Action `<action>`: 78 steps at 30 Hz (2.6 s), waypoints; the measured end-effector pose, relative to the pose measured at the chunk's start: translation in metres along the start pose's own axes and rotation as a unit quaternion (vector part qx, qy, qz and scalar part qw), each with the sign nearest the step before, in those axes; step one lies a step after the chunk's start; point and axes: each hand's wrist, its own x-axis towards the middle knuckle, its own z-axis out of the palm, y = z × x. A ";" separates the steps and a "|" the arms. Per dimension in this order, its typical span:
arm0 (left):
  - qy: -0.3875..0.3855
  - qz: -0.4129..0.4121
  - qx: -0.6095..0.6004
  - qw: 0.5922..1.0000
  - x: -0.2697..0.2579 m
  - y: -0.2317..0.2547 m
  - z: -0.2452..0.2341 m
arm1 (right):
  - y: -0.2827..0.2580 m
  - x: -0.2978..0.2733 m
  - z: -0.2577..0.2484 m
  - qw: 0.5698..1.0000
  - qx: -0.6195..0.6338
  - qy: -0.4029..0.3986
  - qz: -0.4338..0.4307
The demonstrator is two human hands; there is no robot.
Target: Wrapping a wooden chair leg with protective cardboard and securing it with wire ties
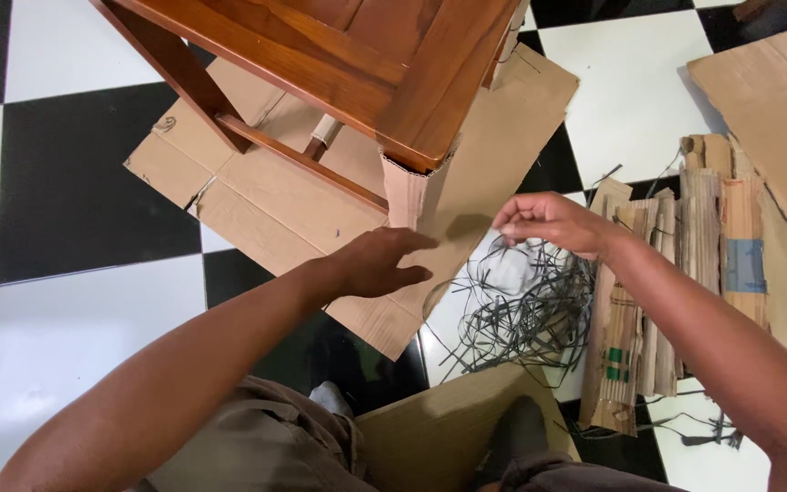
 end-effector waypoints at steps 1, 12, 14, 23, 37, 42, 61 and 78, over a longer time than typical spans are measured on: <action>0.001 -0.001 0.000 1.000 -0.006 0.015 -0.004 | -0.005 0.001 0.003 1.000 0.000 -0.001 0.000; 0.063 0.067 -0.118 0.989 -0.009 0.034 0.000 | -0.044 0.005 0.037 0.986 0.066 -0.131 -0.081; 0.063 0.057 -0.129 0.988 -0.009 0.032 0.000 | -0.045 0.005 0.027 0.992 0.045 -0.088 -0.082; 0.020 0.036 -0.093 0.995 -0.015 0.036 -0.018 | -0.049 -0.010 -0.027 0.954 0.109 0.255 -0.117; 0.094 0.022 -0.151 0.984 -0.006 0.051 -0.007 | -0.062 -0.015 0.043 0.939 0.036 0.340 -0.016; 0.198 0.039 -0.254 0.946 0.001 0.059 -0.004 | -0.019 -0.007 0.068 0.998 0.042 -0.038 -0.013; 0.172 -0.007 -0.176 0.969 -0.016 0.050 -0.028 | 0.025 -0.040 -0.104 0.969 0.045 0.235 0.055; 0.101 0.062 -0.091 0.989 0.006 0.013 0.010 | 0.042 -0.033 -0.158 0.813 -0.358 0.446 -0.111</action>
